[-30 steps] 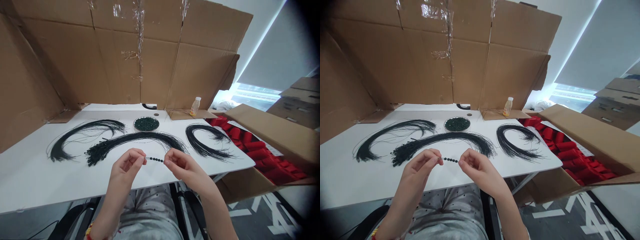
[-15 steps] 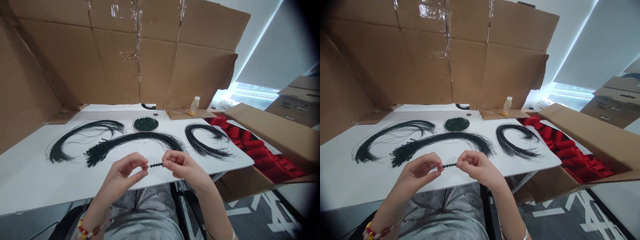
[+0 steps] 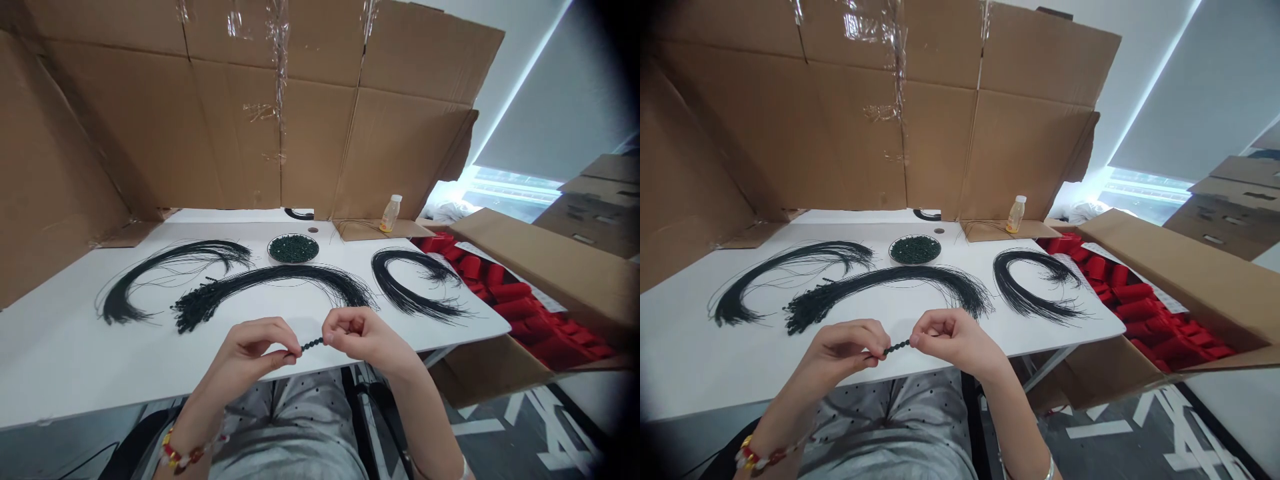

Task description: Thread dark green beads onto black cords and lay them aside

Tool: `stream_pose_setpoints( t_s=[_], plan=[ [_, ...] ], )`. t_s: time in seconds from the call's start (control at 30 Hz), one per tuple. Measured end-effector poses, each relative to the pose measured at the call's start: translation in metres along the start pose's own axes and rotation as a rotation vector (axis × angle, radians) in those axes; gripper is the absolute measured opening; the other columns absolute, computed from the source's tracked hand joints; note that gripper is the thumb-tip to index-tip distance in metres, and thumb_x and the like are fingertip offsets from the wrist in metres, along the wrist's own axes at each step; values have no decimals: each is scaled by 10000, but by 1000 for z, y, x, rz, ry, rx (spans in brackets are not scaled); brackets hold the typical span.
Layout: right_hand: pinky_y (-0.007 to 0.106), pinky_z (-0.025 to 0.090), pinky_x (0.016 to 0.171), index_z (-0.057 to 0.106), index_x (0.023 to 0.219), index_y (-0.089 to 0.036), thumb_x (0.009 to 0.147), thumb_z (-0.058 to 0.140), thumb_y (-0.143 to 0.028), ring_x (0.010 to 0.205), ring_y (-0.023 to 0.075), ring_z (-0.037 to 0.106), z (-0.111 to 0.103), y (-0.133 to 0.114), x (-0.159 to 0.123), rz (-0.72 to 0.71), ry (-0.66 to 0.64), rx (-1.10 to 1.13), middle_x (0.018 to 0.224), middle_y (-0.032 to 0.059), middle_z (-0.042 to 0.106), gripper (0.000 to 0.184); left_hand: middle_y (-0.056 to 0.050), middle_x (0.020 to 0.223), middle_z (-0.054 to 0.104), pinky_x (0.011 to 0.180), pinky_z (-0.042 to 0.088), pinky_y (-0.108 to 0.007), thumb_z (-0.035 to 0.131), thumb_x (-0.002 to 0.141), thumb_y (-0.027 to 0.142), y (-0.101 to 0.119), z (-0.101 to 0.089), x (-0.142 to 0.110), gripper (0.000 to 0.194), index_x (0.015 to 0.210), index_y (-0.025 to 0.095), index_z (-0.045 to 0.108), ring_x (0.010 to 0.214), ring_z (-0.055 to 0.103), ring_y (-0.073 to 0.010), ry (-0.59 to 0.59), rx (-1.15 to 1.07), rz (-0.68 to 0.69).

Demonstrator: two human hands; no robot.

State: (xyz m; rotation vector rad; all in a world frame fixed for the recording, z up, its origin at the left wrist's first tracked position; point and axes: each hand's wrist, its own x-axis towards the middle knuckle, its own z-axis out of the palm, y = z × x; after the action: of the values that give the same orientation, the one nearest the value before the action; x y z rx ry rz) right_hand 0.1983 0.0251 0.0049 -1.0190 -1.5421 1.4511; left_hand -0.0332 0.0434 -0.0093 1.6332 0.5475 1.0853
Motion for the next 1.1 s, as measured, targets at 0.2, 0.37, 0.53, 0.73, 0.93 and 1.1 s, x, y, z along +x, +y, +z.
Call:
stream_pose_setpoints(
  t_s=[0.2,0.37,0.53,0.73,0.93,1.1],
  plan=[
    [263,137,516,616,702,-163,748,847,-453,540,78,192,1,3,-1,15,6,-29,551,-111,259,373,-97,813,773,733,566,-332,820,816,251,-1,-1,3,105,713,249,838,754,704,-234,-112,152,-120],
    [268,122,519,619,710,-162,814,788,-358,546,84,196,2,10,0,40,10,-93,548,-107,271,279,-75,844,813,855,578,-349,760,824,183,0,4,4,123,747,249,830,850,745,-254,-175,201,-230],
    [275,107,523,601,712,-167,827,759,-314,552,87,181,3,10,3,45,20,-125,563,-108,235,244,-33,804,806,842,569,-304,781,749,110,-1,5,4,142,753,248,813,807,752,-223,-77,190,-271],
    [280,104,527,589,713,-173,825,751,-313,554,89,176,4,8,0,46,33,-132,572,-106,223,241,-44,765,814,783,563,-291,809,762,160,-6,5,4,89,715,236,816,776,750,-220,-36,176,-262],
    [276,106,527,599,708,-172,804,766,-359,555,89,175,3,7,1,44,28,-143,573,-106,208,268,-57,745,811,739,565,-313,821,735,198,-9,2,6,50,691,218,807,753,739,-233,-20,189,-277],
    [277,124,527,598,693,-172,798,729,-307,561,92,181,5,10,1,44,28,-185,566,-105,223,215,-38,754,802,764,536,-301,820,711,211,-12,0,5,50,679,201,782,769,723,-214,-59,188,-323]
  ],
)
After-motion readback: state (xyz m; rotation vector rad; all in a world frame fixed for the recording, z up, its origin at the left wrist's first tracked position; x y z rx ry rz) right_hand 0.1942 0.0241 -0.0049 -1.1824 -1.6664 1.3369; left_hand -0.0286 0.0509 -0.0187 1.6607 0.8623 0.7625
